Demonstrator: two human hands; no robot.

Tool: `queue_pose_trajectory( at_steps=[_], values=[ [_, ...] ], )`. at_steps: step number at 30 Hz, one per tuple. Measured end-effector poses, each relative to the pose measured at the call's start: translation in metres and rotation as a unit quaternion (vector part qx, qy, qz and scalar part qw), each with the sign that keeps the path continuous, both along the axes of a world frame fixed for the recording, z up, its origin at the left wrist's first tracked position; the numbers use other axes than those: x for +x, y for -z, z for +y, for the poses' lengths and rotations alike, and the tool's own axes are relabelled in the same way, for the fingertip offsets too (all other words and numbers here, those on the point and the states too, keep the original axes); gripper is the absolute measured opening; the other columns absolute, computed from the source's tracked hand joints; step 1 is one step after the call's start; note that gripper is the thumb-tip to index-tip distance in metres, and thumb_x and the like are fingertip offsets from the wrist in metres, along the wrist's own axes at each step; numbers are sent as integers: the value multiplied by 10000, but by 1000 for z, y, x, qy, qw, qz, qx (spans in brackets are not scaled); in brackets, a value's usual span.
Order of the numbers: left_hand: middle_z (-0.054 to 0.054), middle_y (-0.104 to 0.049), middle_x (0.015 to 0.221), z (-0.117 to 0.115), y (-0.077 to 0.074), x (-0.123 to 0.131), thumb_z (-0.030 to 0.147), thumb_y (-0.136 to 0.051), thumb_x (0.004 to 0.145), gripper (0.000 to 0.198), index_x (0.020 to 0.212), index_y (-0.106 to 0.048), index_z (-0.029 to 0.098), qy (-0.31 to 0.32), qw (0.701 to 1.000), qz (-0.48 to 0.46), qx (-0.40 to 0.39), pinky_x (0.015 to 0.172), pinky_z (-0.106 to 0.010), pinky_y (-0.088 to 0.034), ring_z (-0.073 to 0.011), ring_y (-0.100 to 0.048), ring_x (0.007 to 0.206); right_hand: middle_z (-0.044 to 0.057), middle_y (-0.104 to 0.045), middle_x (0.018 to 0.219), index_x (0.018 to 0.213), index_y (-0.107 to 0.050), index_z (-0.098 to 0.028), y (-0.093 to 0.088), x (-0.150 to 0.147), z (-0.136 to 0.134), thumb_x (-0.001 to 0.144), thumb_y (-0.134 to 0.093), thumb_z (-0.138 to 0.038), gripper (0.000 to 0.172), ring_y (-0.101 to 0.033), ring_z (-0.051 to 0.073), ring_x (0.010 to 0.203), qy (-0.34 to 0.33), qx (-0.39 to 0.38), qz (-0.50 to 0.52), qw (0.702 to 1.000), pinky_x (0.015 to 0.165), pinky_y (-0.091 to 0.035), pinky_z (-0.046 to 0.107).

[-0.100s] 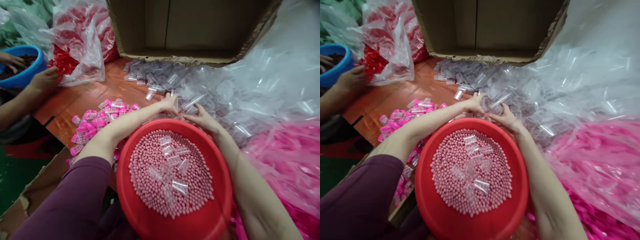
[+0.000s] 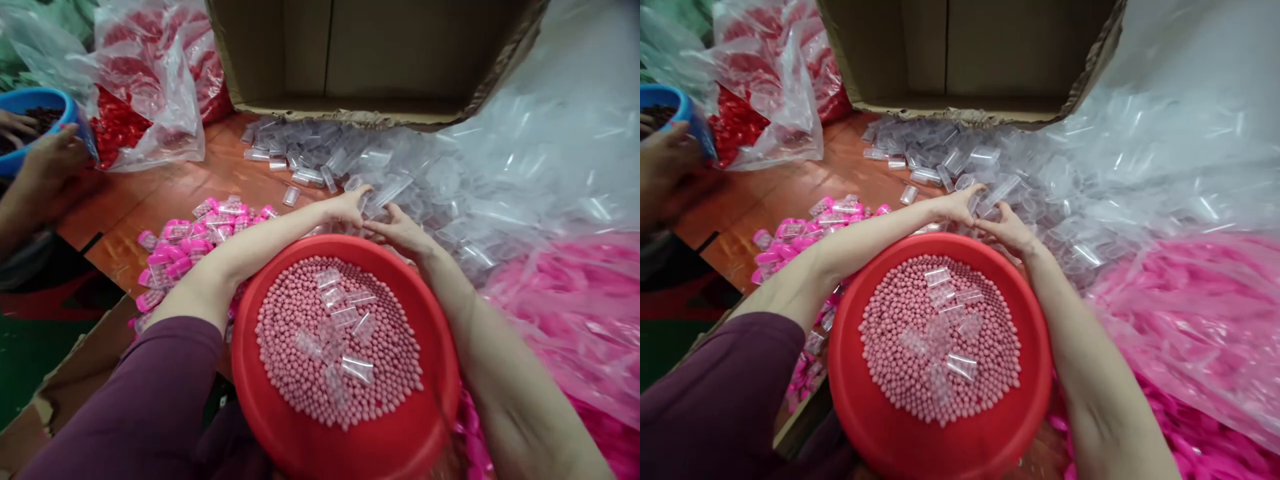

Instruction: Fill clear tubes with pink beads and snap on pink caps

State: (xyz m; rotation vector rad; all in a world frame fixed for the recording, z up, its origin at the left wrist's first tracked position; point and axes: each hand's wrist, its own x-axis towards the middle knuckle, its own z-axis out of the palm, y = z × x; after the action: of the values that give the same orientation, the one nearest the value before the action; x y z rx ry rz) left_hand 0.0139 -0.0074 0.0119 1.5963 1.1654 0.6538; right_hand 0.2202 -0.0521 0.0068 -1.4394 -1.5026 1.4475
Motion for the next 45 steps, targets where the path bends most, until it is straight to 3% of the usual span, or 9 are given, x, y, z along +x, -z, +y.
queue_pose_trajectory(
  at_steps=[6,9,12,18,22,26,30,37,45],
  values=[
    [-185,-803,1369,-33,-75,-11,-86,-762,797,1067,1763,-350,101,116,993,-10,10,1140,-540,-628,-325,-817,1207,8,-839,1024,1463,-558,-209,-44,-1,-21,793,-1048,-494,878,-815,176,822,35,74,57,995,681,-703,286],
    [-346,-457,1773,-58,-108,-27,99,-673,844,978,1689,-264,-175,200,959,1,203,1285,-497,-404,-415,-474,1672,-3,-826,1208,1564,-507,-241,-74,-11,-59,904,-977,-497,850,-810,141,925,1,144,23,989,826,-704,305],
    [-276,-370,1847,-92,-121,-45,360,-379,897,987,1730,-240,-151,258,914,63,306,1198,-639,-347,-527,-159,1734,8,-768,1471,1407,-656,-278,-94,-23,-108,978,-913,-541,565,-796,204,1182,-40,169,24,985,1165,-666,451],
    [-200,-384,1888,-178,-109,-92,231,-762,883,1061,1821,-301,48,352,919,87,157,1448,-516,-252,-359,-330,1791,97,-693,1645,1565,-708,-276,-86,-16,-206,1088,-732,-448,507,-631,399,1584,-211,185,-119,952,1377,-491,667],
    [-111,-339,1936,-195,-93,-107,306,-969,777,1145,1801,-457,314,427,876,215,65,1451,-567,-318,-411,-290,1805,182,-632,1697,1518,-765,-238,-84,3,-228,1148,-536,-352,450,-740,401,1445,-351,152,-242,892,1240,-620,640],
    [-144,-462,1863,-190,-74,-73,474,-771,1026,715,1692,-623,262,328,889,297,120,1439,-631,-299,-418,-385,1745,198,-733,1523,1580,-702,-204,-83,-9,-212,1158,-437,-257,502,-767,359,1365,-256,182,-360,879,1227,-618,564],
    [-255,-142,1965,-213,-63,-42,598,-806,997,1037,1848,-381,184,334,842,408,113,1371,-837,-268,-546,-137,1803,326,-693,1479,1614,-603,-27,-77,-43,-219,1109,-439,-144,544,-792,404,1239,-261,111,-525,803,1065,-661,529],
    [-208,-285,1941,-274,-71,-79,698,-688,1077,904,1843,-421,299,401,815,408,95,1373,-822,-277,-525,-240,1789,227,-710,1505,1694,-602,-165,-79,-46,-261,1069,-480,-71,643,-813,356,1205,-379,79,-483,786,993,-667,460],
    [-133,-245,1965,-281,-79,-91,634,-741,1059,705,1674,-663,298,419,838,345,56,1430,-771,-158,-473,-153,1835,367,-639,1483,1610,-567,-7,-55,-62,-185,1206,-337,-265,532,-767,443,1203,-193,199,-554,785,923,-607,515]
  ],
)
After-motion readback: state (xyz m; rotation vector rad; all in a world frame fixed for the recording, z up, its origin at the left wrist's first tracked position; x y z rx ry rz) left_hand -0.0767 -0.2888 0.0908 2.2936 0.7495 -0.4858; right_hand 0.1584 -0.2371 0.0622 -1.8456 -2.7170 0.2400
